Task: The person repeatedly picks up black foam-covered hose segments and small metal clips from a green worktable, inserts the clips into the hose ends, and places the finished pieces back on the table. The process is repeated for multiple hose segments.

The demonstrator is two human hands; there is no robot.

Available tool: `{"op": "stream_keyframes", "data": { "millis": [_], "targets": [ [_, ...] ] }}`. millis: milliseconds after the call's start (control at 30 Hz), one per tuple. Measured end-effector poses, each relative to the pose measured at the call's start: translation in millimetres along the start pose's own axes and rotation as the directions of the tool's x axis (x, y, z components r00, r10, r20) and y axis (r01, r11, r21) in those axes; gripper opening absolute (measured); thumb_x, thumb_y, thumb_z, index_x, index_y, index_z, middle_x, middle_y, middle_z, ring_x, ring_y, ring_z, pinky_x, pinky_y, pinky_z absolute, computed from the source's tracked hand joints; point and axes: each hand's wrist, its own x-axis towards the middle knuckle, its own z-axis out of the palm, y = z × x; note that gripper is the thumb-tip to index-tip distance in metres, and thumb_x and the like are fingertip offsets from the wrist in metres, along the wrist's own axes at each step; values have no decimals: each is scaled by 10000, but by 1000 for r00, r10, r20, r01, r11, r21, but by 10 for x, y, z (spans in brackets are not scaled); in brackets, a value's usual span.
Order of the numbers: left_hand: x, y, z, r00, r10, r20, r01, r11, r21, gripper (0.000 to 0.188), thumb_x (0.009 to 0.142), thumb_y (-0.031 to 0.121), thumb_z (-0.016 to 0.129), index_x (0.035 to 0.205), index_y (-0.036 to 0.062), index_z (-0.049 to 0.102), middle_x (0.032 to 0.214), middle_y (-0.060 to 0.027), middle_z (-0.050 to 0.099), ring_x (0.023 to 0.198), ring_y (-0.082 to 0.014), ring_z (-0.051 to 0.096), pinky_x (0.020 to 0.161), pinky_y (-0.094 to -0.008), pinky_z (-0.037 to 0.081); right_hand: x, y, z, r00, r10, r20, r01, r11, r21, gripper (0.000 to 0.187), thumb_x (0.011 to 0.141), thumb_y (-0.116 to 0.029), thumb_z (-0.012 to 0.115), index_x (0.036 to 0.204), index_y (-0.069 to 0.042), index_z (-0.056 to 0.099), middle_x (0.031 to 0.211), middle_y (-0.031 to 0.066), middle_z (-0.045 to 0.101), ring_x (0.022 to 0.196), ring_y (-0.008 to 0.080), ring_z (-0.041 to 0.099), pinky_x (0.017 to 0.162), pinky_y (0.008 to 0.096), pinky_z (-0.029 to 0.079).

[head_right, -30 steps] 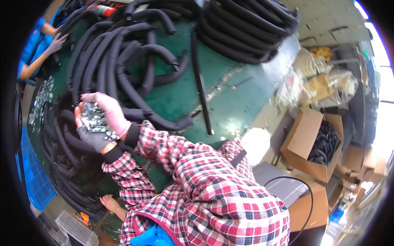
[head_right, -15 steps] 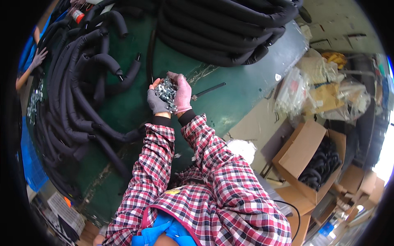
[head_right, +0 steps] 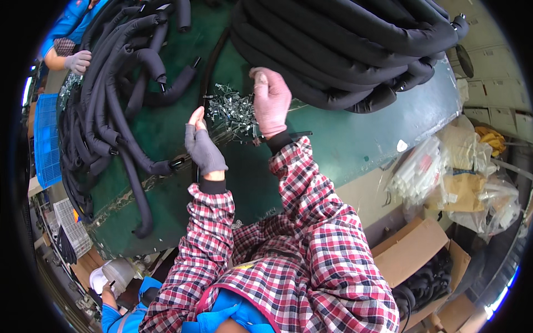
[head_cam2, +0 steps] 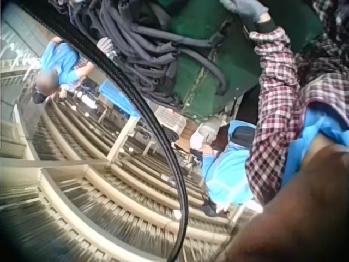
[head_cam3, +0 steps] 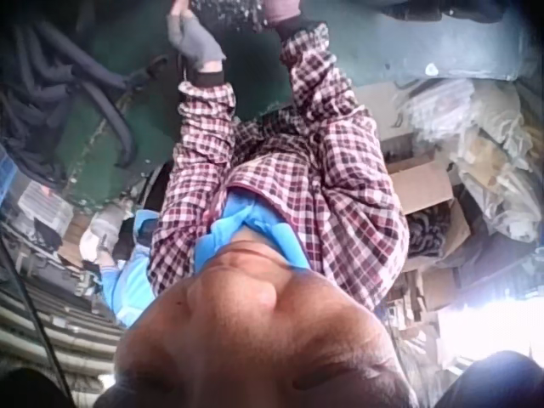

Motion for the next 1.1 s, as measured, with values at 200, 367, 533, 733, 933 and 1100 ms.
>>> {"op": "stream_keyframes", "data": {
  "millis": [200,367,533,733,933,1100],
  "targets": [
    [42,-322,-288,965,247,84,-180,864,-470,340,917,-120,394,1098,-27,666,1274,-142,625,1175,-246,628,1091,-433,505,29,-26,-332,980,16,198,-3,998,-68,217,1029,-98,566,1174,-28,711,753,1,631,691,54,559,639,224,475],
    [-61,-213,-529,973,209,99,-162,922,-351,217,1044,13,463,1119,25,667,870,-57,683,649,-108,596,600,-249,485,-28,244,-409,864,-445,237,499,821,-277,190,973,-5,598,1128,-17,708,812,70,665,773,139,659,767,257,537],
    [-244,-289,-1548,965,255,55,-241,953,-185,155,1034,107,577,1107,57,703,755,-26,649,482,-17,430,420,-195,299,-540,437,-558,949,-29,314,52,996,-68,150,1003,-96,628,1076,-1,719,765,13,669,705,79,621,670,244,522],
    [663,-456,-2925,872,436,-223,-450,893,-12,282,935,-42,520,1166,37,662,934,-47,643,608,-58,519,534,-210,424,-1001,373,-479,690,-607,395,717,500,-485,168,900,-77,671,1066,-71,696,1062,125,685,983,332,655,872,388,528],
    [1003,-364,-2929,671,396,627,-627,-147,765,644,723,-11,645,1354,105,588,1382,-100,582,1339,-283,509,1124,-437,386,-1009,663,-682,890,-394,229,455,795,-402,220,974,-221,653,839,-60,717,713,99,635,649,265,631,663,337,521],
    [1159,-247,-2802,627,233,743,-693,-268,669,307,721,43,694,1017,111,651,1076,-86,683,1146,-302,612,1076,-456,387,-1077,589,-609,870,-444,212,491,815,-307,324,999,-264,645,755,-54,681,626,101,559,535,227,553,584,327,477]
  ]
}}
